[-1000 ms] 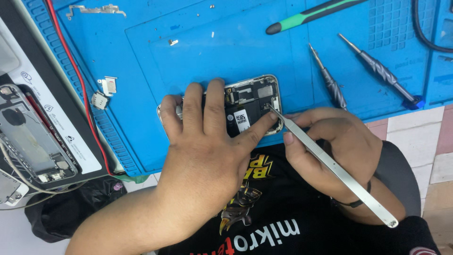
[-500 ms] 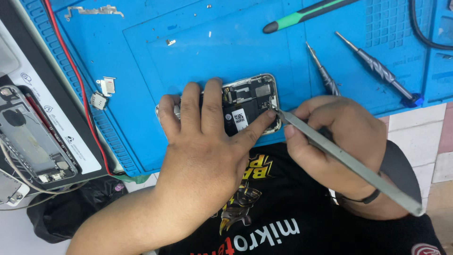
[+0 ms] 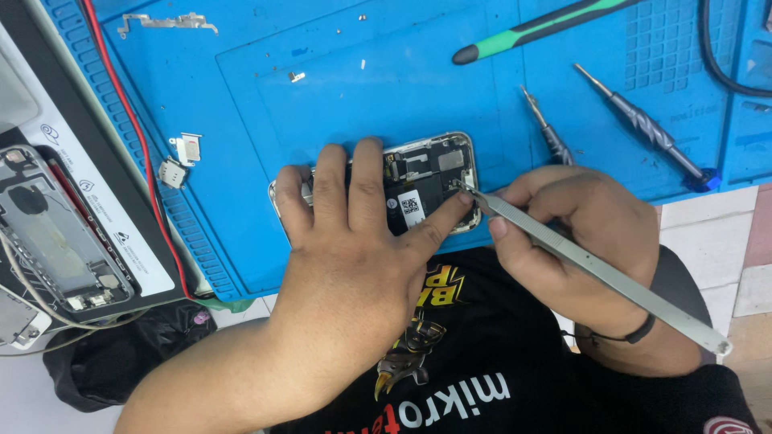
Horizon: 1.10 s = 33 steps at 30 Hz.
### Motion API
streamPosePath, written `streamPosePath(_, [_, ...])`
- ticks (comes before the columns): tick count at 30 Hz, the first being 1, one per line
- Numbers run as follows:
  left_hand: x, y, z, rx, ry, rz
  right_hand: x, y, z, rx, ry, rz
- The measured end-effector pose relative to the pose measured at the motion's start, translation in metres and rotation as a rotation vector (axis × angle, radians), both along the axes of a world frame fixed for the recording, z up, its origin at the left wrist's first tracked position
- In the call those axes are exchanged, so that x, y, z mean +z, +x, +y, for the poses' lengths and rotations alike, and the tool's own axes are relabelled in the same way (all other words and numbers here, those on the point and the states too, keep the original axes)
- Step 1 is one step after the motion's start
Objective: The person repairs a disassembled smartphone on a blue work mat. They manipulate internal components by hand, use a screwdriver on the phone body, pick up small parts with tweezers, and press components into place inside the phone chassis.
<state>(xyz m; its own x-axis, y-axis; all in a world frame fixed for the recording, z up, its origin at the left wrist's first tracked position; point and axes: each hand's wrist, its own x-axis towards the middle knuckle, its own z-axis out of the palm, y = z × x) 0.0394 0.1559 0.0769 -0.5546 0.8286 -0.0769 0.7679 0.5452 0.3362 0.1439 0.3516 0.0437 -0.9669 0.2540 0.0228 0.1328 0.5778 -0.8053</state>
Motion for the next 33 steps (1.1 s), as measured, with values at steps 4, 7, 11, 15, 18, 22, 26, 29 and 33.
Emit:
streamPosePath(4, [0.000, 0.000, 0.001, -0.012, -0.011, 0.005, -0.006, 0.002, 0.002, 0.029, 0.039, 0.055])
streamPosePath(7, [0.000, 0.000, 0.002, -0.013, 0.001, 0.003, -0.008, 0.002, 0.003, 0.043, 0.051, 0.096])
streamPosePath(11, [0.001, 0.001, 0.002, -0.010, -0.011, -0.008, -0.010, 0.004, 0.001, 0.048, 0.057, 0.154])
streamPosePath(15, [0.001, 0.000, 0.001, -0.014, -0.010, -0.010, -0.013, 0.008, -0.003, 0.035, 0.083, 0.159])
streamPosePath(18, [0.001, 0.001, 0.001, -0.017, -0.009, -0.007, -0.013, 0.010, -0.004, 0.027, 0.082, 0.171])
streamPosePath(22, [0.001, 0.000, -0.003, -0.029, -0.002, 0.024, -0.006, 0.011, -0.004, 0.001, 0.058, 0.118])
streamPosePath(26, [0.001, 0.001, -0.008, 0.017, 0.075, -0.009, 0.005, 0.011, -0.002, -0.123, -0.266, -0.013])
streamPosePath(29, [0.001, 0.001, -0.013, 0.068, 0.151, -0.076, 0.010, 0.009, -0.003, -0.092, -0.210, 0.037])
streamPosePath(33, [-0.002, 0.002, -0.019, 0.099, 0.204, -0.089, 0.013, 0.009, -0.011, -0.055, -0.087, 0.045])
